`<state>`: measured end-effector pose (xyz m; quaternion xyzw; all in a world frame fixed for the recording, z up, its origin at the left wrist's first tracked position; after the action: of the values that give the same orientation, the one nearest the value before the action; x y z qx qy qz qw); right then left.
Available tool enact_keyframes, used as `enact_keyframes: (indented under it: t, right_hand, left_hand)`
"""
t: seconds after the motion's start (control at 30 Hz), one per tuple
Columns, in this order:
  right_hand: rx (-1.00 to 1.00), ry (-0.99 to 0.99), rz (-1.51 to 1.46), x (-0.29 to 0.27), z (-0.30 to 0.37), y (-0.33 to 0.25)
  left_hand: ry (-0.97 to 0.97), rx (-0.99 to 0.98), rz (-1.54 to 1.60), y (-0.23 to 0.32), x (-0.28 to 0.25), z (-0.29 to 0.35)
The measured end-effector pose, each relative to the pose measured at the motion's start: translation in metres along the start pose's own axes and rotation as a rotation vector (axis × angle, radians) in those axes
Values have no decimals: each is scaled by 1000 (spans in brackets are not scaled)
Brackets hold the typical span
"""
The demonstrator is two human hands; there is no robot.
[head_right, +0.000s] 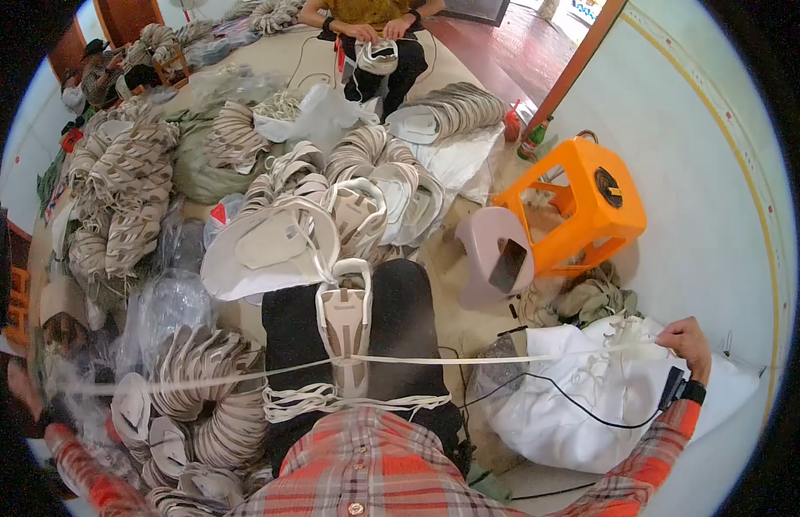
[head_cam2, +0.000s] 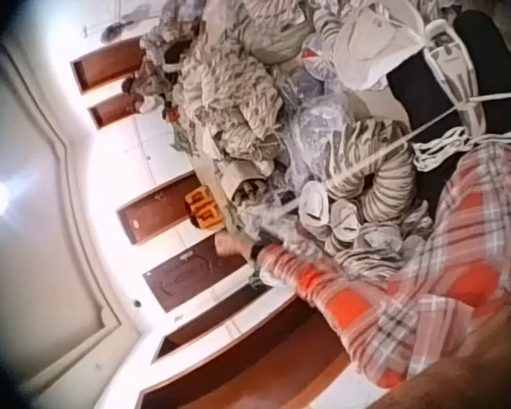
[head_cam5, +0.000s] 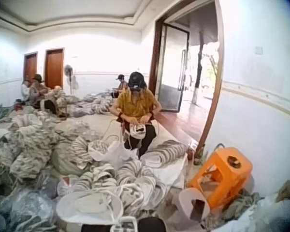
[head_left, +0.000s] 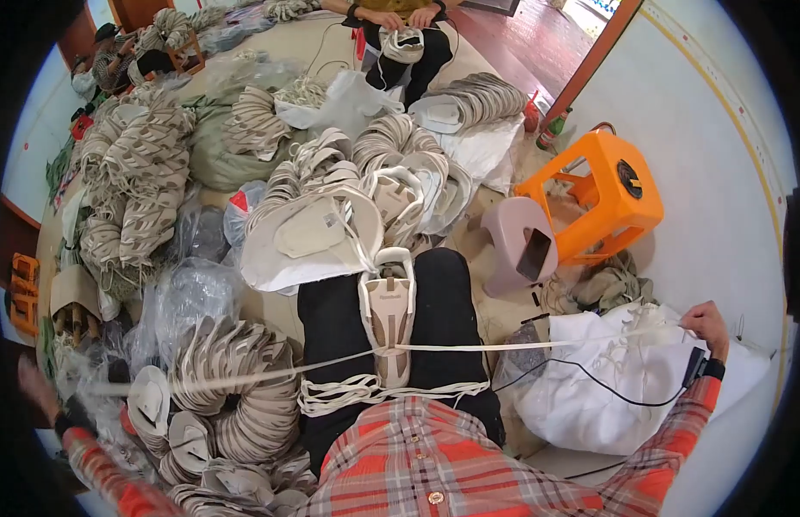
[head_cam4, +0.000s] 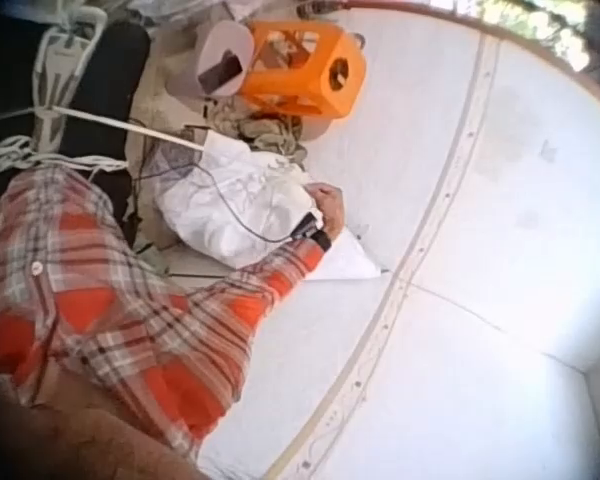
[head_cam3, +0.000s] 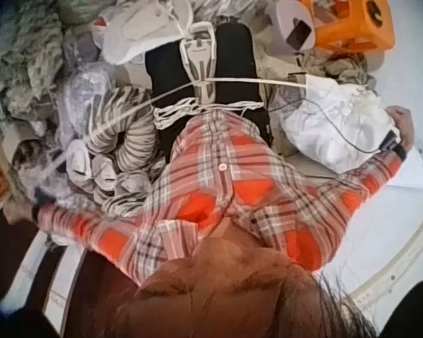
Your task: Insert and thread laces into shoe uppers as part of a manufacturing process.
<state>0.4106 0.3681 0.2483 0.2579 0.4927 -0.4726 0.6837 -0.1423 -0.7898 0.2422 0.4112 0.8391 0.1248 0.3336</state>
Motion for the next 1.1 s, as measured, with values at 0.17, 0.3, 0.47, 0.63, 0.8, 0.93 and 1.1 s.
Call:
enact_keyframes:
  t: [0.17, 0.3, 0.47, 0.63, 0.8, 0.93, 1.1]
  right_hand:
    - [-181, 212, 385, 68, -68, 68]
    - [-900, -192, 0, 187, 25, -207]
    - [-952, -528, -403, 226, 118, -374]
    - [-665, -627, -698, 217, 110, -375]
    - [-644, -915, -1999, 203, 94, -332]
    - [-333, -666, -2051, 194, 78, -329]
    - [-402, -428, -1630, 206, 57, -335]
  left_hand:
    - [-109, -206, 160, 22, -65, -2]
    - [-289, -929, 979, 188, 239, 79]
    - [-856, -1009, 1355, 488, 501, 176]
    - [-892, -917, 1208, 521, 552, 203]
    - [-822, -726, 878, 496, 537, 206]
    - [-889, -718, 749, 475, 532, 229]
    - [-989, -781, 682, 461, 521, 244]
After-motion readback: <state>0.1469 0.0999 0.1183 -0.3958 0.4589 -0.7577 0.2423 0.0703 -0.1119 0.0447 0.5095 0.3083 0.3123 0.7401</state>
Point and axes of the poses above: each hand's wrist, its own z-axis away from the middle knuckle, its own x-axis out of the palm, y = z × x, the point moved 8 cm from there along -z, towards the middle knuckle, and after that the axes turned 14 degrees about z, right-handed, at the moved point
